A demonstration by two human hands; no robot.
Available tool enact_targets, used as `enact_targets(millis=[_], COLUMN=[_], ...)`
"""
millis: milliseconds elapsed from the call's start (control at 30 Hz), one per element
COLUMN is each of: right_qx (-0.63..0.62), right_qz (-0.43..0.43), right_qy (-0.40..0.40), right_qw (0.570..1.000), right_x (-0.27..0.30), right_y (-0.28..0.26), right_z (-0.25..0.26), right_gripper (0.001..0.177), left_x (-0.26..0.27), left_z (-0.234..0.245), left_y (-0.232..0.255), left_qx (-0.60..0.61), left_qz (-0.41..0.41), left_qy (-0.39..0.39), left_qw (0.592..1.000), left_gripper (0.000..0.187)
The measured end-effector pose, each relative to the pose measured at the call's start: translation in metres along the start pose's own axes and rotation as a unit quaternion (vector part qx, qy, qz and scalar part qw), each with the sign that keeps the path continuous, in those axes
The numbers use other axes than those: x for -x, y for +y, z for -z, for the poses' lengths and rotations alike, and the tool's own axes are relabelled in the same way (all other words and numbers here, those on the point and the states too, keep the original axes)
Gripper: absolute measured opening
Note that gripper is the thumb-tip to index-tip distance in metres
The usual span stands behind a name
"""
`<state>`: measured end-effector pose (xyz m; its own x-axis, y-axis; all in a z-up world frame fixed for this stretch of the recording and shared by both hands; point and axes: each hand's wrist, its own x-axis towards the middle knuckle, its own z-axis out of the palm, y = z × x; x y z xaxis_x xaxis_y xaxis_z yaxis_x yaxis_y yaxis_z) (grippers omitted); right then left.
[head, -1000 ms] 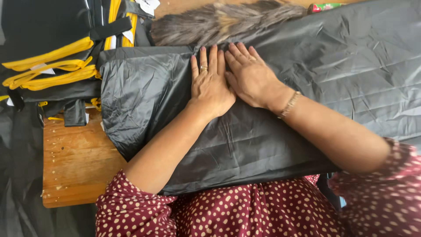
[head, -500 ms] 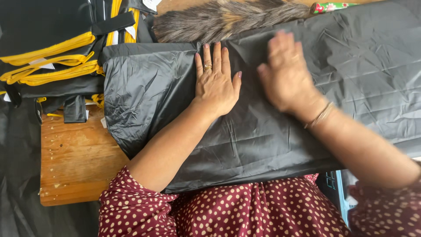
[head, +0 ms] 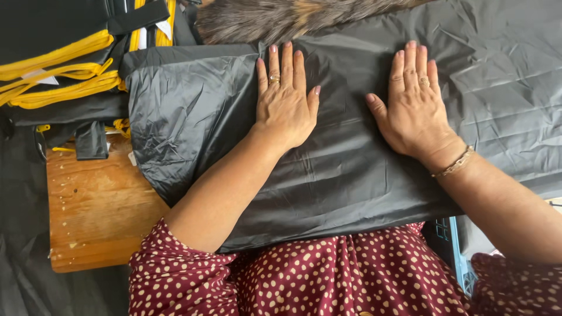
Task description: The person folds a large black plastic bag on a wooden table. They smooth the surface, fold the sides inward, and roll the bag tightly into a compact cylindrical shape. The person presses along the roll to secure it and finishes by folding the end.
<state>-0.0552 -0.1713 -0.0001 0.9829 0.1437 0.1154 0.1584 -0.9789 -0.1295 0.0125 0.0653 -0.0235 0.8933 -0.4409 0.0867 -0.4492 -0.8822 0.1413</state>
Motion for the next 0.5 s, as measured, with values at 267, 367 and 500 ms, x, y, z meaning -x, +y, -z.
enact_targets(millis=[267, 367, 500], right_qx=[-0.023, -0.009, -0.032], right_qz=[0.191, 0.159, 0.097], right_qy=[0.002, -0.040, 0.013], right_qw=[0.981, 0.986, 0.995], right_x=[0.038, 0.036, 0.050], right_y=[-0.102, -0.074, -0.016], right_z=[0.014, 0.010, 0.017], right_gripper=[0.085, 0.086, 0.087], left_x=[-0.006, 0.000, 0.003], left_z=[-0.007, -0.006, -0.004], left_y=[-0.002, -0.003, -0.004], left_qx=[0.001, -0.003, -0.010], left_qz=[-0.002, -0.013, -0.016], left_qy=[-0.017, 0.016, 0.013], left_qw=[1.000, 1.000, 1.000], left_gripper=[0.072, 0.072, 0.072])
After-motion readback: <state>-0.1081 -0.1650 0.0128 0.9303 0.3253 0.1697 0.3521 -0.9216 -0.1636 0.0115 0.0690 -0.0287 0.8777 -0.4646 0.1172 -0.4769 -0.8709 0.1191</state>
